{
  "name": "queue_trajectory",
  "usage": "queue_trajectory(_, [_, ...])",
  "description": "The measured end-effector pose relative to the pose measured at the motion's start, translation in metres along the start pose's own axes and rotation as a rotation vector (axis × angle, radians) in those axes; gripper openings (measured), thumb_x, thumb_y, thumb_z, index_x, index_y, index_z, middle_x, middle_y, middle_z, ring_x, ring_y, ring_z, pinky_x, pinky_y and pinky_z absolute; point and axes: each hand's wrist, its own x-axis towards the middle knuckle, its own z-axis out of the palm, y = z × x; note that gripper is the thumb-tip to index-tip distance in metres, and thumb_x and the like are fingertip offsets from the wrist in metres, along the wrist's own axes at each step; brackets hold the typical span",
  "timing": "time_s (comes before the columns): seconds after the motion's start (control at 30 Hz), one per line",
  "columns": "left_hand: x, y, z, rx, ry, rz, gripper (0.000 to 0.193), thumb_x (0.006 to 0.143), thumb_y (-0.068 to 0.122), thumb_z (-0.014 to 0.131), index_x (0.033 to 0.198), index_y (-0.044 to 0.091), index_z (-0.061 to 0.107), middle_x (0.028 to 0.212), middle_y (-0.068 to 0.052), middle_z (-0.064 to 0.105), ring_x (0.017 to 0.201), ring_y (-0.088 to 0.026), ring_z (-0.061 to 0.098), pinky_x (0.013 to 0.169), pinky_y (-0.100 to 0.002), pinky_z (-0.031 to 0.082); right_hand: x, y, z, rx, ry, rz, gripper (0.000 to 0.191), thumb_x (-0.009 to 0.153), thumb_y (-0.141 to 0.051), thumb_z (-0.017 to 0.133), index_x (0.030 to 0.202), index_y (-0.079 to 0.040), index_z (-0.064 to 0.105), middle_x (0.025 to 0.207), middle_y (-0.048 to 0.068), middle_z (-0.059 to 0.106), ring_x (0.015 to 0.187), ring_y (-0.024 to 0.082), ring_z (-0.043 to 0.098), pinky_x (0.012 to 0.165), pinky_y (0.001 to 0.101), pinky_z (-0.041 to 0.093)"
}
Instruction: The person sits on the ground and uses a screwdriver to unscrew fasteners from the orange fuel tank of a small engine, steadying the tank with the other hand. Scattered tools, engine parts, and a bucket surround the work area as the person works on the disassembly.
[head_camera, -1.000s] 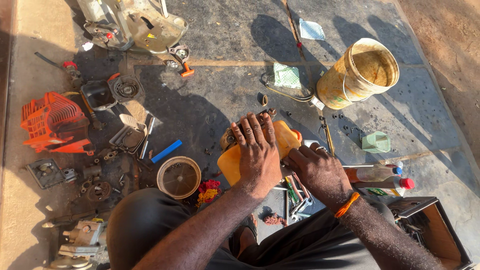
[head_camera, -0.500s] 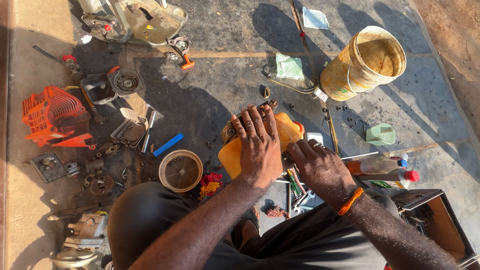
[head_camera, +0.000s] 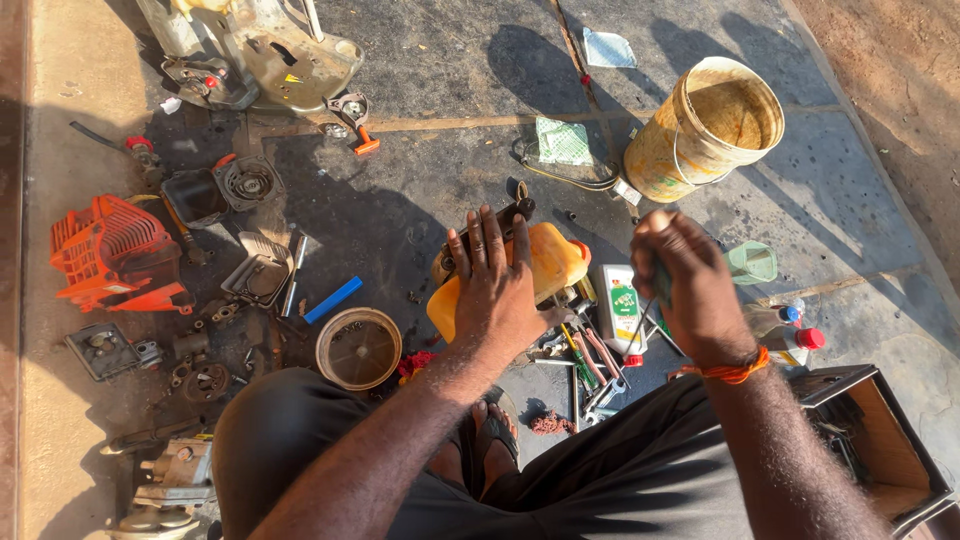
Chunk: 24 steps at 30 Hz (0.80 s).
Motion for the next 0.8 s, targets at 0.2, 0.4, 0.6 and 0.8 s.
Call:
queue_trajectory(0.2, [-0.002, -0.010, 0.006, -0.160, 0.087, 0.109, 0.081, 0.079, 0.055, 0.082, 0.142, 0.010, 0.056, 0.149, -0.027, 0.040, 0.145, -0.046, 0.033, 0.120, -0.071, 0.012, 0.007, -0.013, 0.023, 0.374, 0.091, -0.226, 0.035, 0.115, -0.042, 0.044, 0.109, -0.011, 0.059, 0.084, 0.002, 0.053, 0.075, 0.012, 0.048, 0.062, 0.0287, 0.040])
queue_trajectory(0.4, [-0.006, -0.004, 0.013, -0.485, 0.240, 0.285, 0.028, 0.093, 0.030, 0.076, 0.117, 0.016, 0.076, 0.123, -0.001, 0.069, 0.126, -0.023, 0.062, 0.123, -0.060, 0.033, 0.020, -0.013, 0.046, 0.403, 0.111, -0.325, 0.043, 0.117, -0.046, 0.040, 0.112, -0.009, 0.060, 0.084, 0.003, 0.053, 0.074, 0.013, 0.048, 0.063, 0.0294, 0.041])
queue_trajectory(0.6, [-0.006, 0.002, 0.013, -0.519, 0.208, 0.301, 0.017, 0.097, 0.028, 0.074, 0.110, 0.019, 0.077, 0.113, 0.001, 0.071, 0.117, -0.021, 0.067, 0.122, -0.057, 0.034, 0.023, -0.005, 0.050, 0.365, 0.135, -0.336, 0.043, 0.116, -0.047, 0.040, 0.112, -0.009, 0.060, 0.083, 0.003, 0.053, 0.071, 0.013, 0.047, 0.062, 0.0291, 0.042])
queue_trajectory(0.8, [-0.004, 0.003, 0.017, -0.482, 0.220, 0.265, 0.017, 0.093, 0.027, 0.076, 0.108, 0.019, 0.078, 0.114, -0.001, 0.070, 0.122, -0.022, 0.063, 0.121, -0.057, 0.031, 0.024, 0.005, 0.049, 0.366, 0.117, -0.345, 0.044, 0.117, -0.047, 0.040, 0.111, -0.007, 0.059, 0.084, 0.003, 0.051, 0.072, 0.013, 0.047, 0.064, 0.0293, 0.042])
